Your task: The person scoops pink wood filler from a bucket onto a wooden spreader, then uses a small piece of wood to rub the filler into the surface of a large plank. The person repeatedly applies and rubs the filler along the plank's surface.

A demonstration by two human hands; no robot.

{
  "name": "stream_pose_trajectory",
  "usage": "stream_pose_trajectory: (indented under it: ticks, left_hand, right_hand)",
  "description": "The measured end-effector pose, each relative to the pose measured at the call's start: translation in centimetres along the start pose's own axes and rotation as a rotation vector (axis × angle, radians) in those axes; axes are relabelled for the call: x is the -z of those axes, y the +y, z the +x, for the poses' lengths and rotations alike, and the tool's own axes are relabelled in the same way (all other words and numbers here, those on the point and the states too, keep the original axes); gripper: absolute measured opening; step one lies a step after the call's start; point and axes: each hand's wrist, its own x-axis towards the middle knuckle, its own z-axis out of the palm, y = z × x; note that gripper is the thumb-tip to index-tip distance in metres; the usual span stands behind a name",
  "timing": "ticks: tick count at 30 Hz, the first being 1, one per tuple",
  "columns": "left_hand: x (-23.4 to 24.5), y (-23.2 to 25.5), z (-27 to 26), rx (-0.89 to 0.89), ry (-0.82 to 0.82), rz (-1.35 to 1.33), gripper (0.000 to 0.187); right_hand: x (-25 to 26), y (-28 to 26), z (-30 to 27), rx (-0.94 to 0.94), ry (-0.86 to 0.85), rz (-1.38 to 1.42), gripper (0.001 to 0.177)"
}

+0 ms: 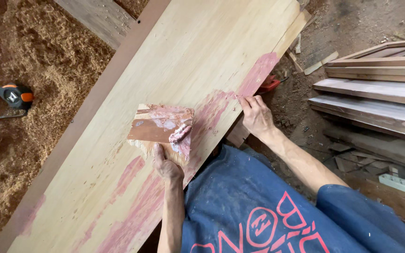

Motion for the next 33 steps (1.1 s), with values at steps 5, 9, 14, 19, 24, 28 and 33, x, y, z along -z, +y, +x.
stream_pose_trajectory:
  ticks: [5,9,14,19,24,28,33]
  left_hand:
    - [1.3,1.4,0.3,-0.042,0.025,0.006,0.044]
    - [2.5,1.6,-0.4,-0.021,0.027,0.003,0.044]
    - [3.3,1.4,-0.8,-0.024,0.060,-0.027,0.045]
    - [4.5,1.2,-0.7,-0.012,0.069,-0.061,0.047]
    - [5.2,2.3,-1.1,0.009,0.072,-0.062,0.047]
    - [5.3,2.5,-1.2,0.011,0.071,-0.104,0.047]
    - [4.4,2.0,-0.8,0.044,0.069,-0.095,0.044]
  right_hand:
    - [1.3,3.0,1.5,0.193,0.109,-0.019,0.048]
    - [0.9,1.0,-0.8,0.162,0.109,-0.073,0.052]
    - [2.0,-0.7,-3.0,-0.069,-0.141,0.130,0.034]
    - [2.5,7.6,6.1,-0.319,0.155,0.031,0.025]
    - [0.8,7.9,8.9,-0.529,-0.123,0.110,0.025]
    - [-1.1,1.8,4.2,-0.208,-0.091,0.025,0.027]
    - [-1.5,-5.8,-0.6,-0.074,-0.049,-0.019,0.030]
